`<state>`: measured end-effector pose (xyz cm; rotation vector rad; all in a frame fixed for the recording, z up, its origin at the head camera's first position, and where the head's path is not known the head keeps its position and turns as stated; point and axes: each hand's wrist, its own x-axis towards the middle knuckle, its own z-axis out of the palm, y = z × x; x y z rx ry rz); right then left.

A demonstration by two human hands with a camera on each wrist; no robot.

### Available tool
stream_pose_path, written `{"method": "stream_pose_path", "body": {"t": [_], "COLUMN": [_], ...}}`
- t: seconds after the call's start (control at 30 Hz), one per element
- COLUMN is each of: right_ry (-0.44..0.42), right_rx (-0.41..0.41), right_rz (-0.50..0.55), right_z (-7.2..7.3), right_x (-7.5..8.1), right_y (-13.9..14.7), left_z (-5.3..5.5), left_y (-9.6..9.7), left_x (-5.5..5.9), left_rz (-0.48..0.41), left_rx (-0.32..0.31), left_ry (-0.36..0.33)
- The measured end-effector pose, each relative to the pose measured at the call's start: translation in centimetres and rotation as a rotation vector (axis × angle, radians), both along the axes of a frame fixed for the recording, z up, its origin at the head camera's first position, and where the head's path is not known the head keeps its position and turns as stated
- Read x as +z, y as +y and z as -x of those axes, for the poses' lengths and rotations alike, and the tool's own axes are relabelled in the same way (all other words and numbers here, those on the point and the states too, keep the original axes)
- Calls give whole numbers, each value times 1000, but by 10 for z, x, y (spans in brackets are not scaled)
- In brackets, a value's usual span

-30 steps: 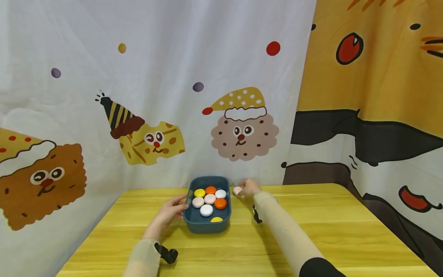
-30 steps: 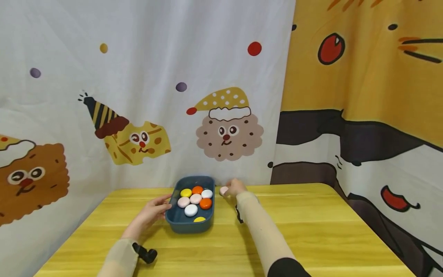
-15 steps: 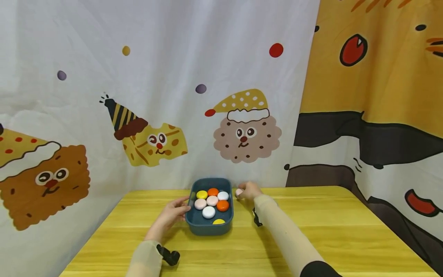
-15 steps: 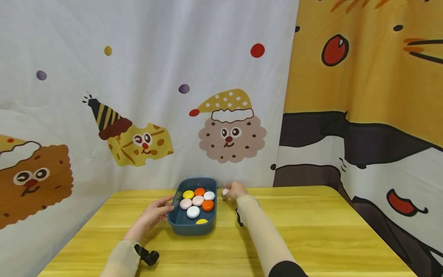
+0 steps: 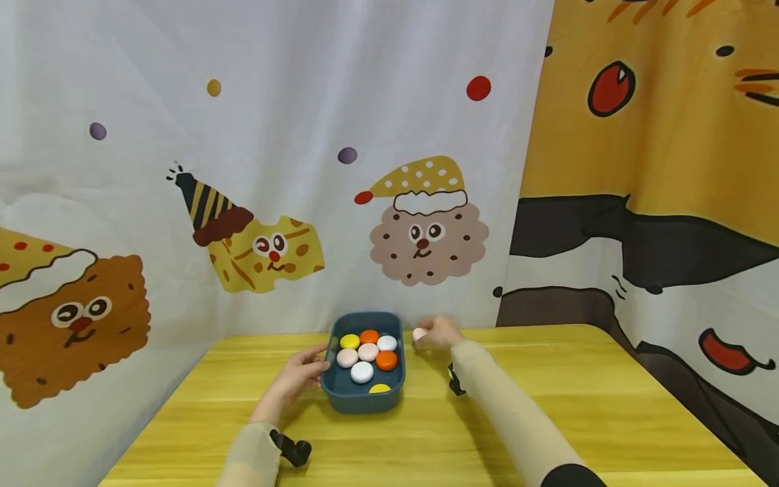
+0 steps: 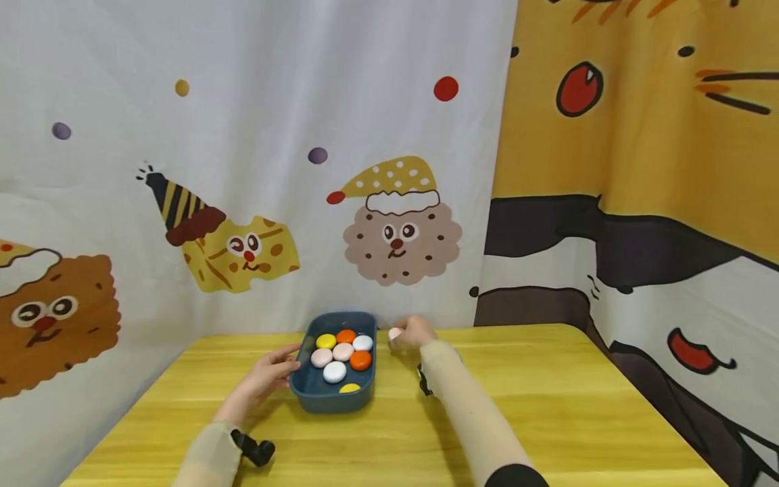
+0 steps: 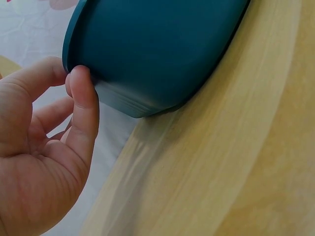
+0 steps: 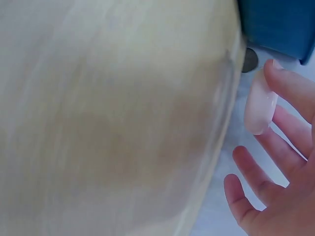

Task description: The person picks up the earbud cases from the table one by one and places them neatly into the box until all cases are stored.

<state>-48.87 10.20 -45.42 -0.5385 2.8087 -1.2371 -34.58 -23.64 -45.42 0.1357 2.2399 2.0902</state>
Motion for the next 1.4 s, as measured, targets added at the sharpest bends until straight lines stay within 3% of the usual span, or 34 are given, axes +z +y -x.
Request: {"method": "stream_pose_path", "body": {"t": [0.17, 0.5, 1.0, 1.4], "right_ry": [42, 22, -5, 31], "right_rx": [12, 35, 61, 74], "right_rz": [-3, 17, 24, -18], "right_z": [-9, -26, -32, -41], "right_x": [18, 35, 36, 58], "right_y": [8, 26, 41, 50], "left_z": [1, -1, -3, 1], "left_y": [-2, 0, 0, 0], "left_x": [2, 6, 5, 2], "left_rz": [9, -5, 12, -3], "left_rx": [-4, 3, 3, 16], "left_ry": [-6, -23, -27, -27]}}
